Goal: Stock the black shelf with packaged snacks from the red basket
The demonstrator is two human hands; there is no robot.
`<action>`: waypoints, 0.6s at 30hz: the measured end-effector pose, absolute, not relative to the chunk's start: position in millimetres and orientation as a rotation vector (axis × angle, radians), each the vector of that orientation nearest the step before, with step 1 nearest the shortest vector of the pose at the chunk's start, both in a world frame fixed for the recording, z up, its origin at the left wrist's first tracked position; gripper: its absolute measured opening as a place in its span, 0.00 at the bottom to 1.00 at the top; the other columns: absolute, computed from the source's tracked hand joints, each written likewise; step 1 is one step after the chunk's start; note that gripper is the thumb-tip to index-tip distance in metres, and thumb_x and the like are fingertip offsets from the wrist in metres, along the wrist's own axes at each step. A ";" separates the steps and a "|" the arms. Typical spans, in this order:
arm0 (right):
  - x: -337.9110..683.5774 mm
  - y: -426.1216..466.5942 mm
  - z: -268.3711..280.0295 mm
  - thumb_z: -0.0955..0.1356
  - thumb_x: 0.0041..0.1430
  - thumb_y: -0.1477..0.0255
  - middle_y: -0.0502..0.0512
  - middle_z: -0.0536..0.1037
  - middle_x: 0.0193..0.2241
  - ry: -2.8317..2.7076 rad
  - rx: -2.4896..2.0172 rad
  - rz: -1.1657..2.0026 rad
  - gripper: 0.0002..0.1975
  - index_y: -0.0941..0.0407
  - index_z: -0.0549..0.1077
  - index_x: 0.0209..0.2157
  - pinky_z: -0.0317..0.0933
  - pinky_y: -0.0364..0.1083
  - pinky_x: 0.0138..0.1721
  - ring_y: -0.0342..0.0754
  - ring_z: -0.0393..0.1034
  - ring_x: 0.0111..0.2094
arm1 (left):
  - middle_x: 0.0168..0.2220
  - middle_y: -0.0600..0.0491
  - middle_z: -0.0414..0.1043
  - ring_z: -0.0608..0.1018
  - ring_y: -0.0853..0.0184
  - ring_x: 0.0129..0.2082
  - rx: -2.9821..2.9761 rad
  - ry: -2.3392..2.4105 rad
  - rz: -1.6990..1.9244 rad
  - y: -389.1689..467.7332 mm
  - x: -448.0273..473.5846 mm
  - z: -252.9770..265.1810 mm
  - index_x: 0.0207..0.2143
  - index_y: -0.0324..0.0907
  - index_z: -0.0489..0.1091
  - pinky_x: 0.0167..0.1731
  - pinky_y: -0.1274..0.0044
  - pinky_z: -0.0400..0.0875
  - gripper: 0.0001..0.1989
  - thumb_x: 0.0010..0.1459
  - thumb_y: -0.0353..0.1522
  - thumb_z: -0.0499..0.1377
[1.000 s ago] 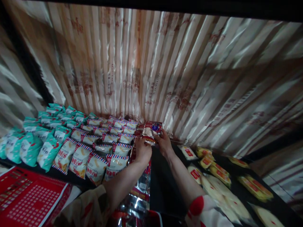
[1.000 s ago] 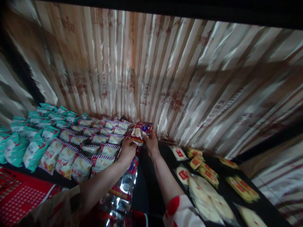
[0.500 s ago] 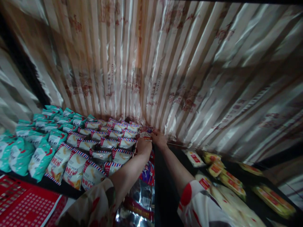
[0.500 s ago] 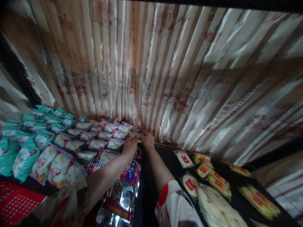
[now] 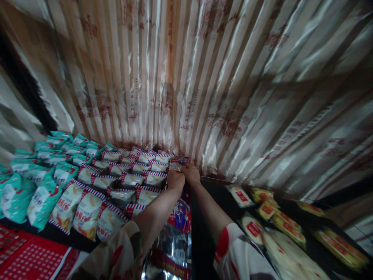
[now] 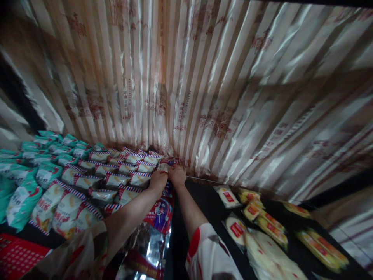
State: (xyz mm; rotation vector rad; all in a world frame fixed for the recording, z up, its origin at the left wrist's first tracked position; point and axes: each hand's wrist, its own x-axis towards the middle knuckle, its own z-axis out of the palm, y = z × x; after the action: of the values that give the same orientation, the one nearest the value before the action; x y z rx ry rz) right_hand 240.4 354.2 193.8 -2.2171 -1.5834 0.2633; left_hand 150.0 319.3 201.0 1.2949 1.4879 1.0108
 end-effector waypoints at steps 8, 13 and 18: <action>239.5 357.4 191.9 0.62 0.58 0.69 0.62 0.78 0.40 -1.574 -2.261 0.263 0.14 0.57 0.77 0.38 0.61 0.46 0.42 0.52 0.73 0.43 | 0.24 0.49 0.74 0.76 0.62 0.34 1.350 1.492 0.991 325.7 152.7 194.8 0.20 0.41 0.72 0.36 0.75 0.69 0.10 0.46 0.23 0.53; 237.4 356.8 187.8 0.62 0.58 0.70 0.62 0.78 0.41 -1.613 -2.227 0.234 0.12 0.56 0.76 0.36 0.58 0.49 0.47 0.53 0.71 0.45 | 0.25 0.49 0.74 0.76 0.63 0.35 1.384 1.485 1.008 323.9 151.1 195.6 0.21 0.41 0.72 0.38 0.75 0.69 0.10 0.46 0.23 0.53; 242.0 350.1 187.0 0.63 0.57 0.70 0.58 0.77 0.43 -1.513 -2.049 0.181 0.12 0.53 0.76 0.38 0.54 0.51 0.53 0.52 0.65 0.52 | 0.30 0.47 0.75 0.76 0.62 0.37 1.428 1.483 1.010 313.0 150.7 209.0 0.24 0.40 0.73 0.40 0.75 0.68 0.10 0.48 0.23 0.53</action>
State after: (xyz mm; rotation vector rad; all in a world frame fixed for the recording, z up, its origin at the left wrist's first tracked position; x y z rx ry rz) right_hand 242.0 350.1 187.0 -2.0494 -1.5128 0.1808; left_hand 150.7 313.0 209.0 1.4279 1.4833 1.0098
